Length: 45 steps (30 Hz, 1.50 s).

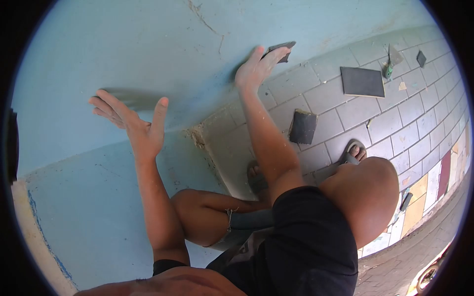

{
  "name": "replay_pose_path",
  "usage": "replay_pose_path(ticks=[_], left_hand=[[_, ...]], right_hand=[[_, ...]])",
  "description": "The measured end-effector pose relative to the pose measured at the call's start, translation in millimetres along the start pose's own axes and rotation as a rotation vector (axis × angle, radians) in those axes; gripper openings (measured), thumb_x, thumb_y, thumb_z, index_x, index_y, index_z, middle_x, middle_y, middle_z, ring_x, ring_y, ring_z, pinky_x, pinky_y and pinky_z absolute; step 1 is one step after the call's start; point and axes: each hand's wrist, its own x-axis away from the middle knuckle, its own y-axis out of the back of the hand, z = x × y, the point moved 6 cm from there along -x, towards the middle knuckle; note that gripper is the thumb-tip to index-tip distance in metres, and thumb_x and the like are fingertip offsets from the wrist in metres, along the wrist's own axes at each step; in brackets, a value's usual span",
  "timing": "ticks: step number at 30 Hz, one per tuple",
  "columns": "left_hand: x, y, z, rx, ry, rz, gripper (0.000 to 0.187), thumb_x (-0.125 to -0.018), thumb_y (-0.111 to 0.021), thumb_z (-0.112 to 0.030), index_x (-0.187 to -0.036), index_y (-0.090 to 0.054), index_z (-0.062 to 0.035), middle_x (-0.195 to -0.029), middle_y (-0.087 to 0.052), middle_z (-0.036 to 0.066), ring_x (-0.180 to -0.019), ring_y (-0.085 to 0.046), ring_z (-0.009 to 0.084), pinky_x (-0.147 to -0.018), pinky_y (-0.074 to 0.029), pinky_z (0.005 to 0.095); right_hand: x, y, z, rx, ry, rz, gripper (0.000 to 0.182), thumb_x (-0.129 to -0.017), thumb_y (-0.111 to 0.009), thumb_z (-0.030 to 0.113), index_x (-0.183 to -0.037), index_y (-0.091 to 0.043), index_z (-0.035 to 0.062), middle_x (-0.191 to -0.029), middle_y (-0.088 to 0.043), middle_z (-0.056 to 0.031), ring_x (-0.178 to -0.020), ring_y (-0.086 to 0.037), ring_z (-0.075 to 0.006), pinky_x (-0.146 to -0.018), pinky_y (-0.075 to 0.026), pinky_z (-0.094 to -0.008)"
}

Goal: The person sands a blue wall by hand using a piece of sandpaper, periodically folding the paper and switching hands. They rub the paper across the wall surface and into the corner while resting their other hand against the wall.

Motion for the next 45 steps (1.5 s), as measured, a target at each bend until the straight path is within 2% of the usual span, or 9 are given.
replay_pose_path(ticks=[6,11,15,18,23,29,35,40,45], left_hand=[[-5,-19,8,-0.053,-0.01,-0.054,0.127,-0.086,-0.075,-0.056,-0.16,0.014,-0.0035,-0.162,0.028,0.028,-0.144,0.029,0.0582,-0.111,0.011,0.0725],[1,-9,2,-0.007,-0.036,0.025,0.124,-0.087,-0.073,-0.057,-0.16,0.013,-0.0042,-0.163,0.027,0.026,-0.144,0.029,0.058,-0.111,0.012,0.0736],[-1,-15,6,-0.083,-0.06,-0.035,0.123,-0.087,-0.074,-0.055,-0.161,0.011,-0.0059,-0.164,0.024,0.025,-0.144,0.027,0.0584,-0.111,0.009,0.0737],[-1,-14,3,-0.062,-0.046,-0.015,0.122,-0.087,-0.074,-0.055,-0.162,0.009,-0.0066,-0.165,0.022,0.025,-0.145,0.025,0.0576,-0.112,0.008,0.073],[10,8,4,-0.036,-0.035,0.078,0.117,-0.088,-0.073,-0.054,-0.163,0.005,-0.0068,-0.168,0.016,0.023,-0.15,0.021,0.0524,-0.116,0.006,0.0683],[17,3,12,-0.069,-0.047,0.062,0.115,-0.088,-0.073,-0.053,-0.163,0.001,-0.0079,-0.169,0.011,0.021,-0.152,0.016,0.0488,-0.119,0.005,0.0648],[16,4,2,0.002,-0.038,0.093,0.116,-0.088,-0.073,-0.053,-0.163,0.002,-0.0083,-0.169,0.012,0.022,-0.152,0.015,0.0513,-0.118,0.003,0.0658],[13,-6,8,-0.087,-0.036,0.013,0.117,-0.087,-0.076,-0.052,-0.163,0.002,-0.0099,-0.168,0.016,0.02,-0.152,0.016,0.0492,-0.12,0.001,0.0624],[15,5,-1,-0.012,-0.015,0.054,0.118,-0.087,-0.075,-0.053,-0.163,0.003,-0.0083,-0.167,0.016,0.023,-0.15,0.016,0.0536,-0.118,0.002,0.0663]], right_hand=[[99,-15,-10,0.232,0.115,0.374,0.073,-0.11,-0.029,0.034,-0.157,0.005,-0.0105,-0.167,0.004,-0.0274,-0.157,0.004,-0.0324,-0.126,-0.001,-0.036],[3,5,3,0.016,-0.231,0.064,0.074,-0.11,-0.03,0.035,-0.158,0.007,-0.0077,-0.168,0.002,-0.0262,-0.157,0.001,-0.0321,-0.125,-0.004,-0.035],[121,-18,-7,0.287,-0.004,0.457,0.078,-0.11,-0.028,0.044,-0.158,0.005,-0.0077,-0.168,0.006,-0.0267,-0.157,0.001,-0.0335,-0.125,-0.002,-0.0369],[113,-16,-14,0.142,-0.093,0.446,0.08,-0.109,-0.027,0.047,-0.158,0.006,-0.0068,-0.168,0.007,-0.0261,-0.157,0.003,-0.0324,-0.125,-0.002,-0.0364],[14,-12,-5,-0.134,-0.467,-0.046,0.081,-0.109,-0.029,0.046,-0.158,0.008,-0.0073,-0.168,0.009,-0.0248,-0.157,0.006,-0.0318,-0.126,-0.001,-0.0384],[117,-26,-20,0.073,-0.209,0.373,0.081,-0.109,-0.028,0.047,-0.157,0.006,-0.0094,-0.168,0.007,-0.0239,-0.157,0.004,-0.0327,-0.127,-0.003,-0.0391],[33,-7,-30,-0.007,-0.312,0.061,0.082,-0.109,-0.03,0.046,-0.157,0.008,-0.009,-0.168,0.001,-0.0257,-0.157,-0.001,-0.0341,-0.126,-0.006,-0.037],[105,-19,-18,0.124,-0.307,0.392,0.083,-0.109,-0.028,0.049,-0.157,0.006,-0.0098,-0.169,0.004,-0.0239,-0.157,0.0,-0.0341,-0.126,-0.005,-0.0371],[10,-6,-48,-0.152,-0.622,-0.101,0.081,-0.109,-0.026,0.051,-0.159,0.004,-0.0054,-0.169,0.003,-0.0212,-0.157,0.0,-0.0294,-0.126,-0.002,-0.0363]])
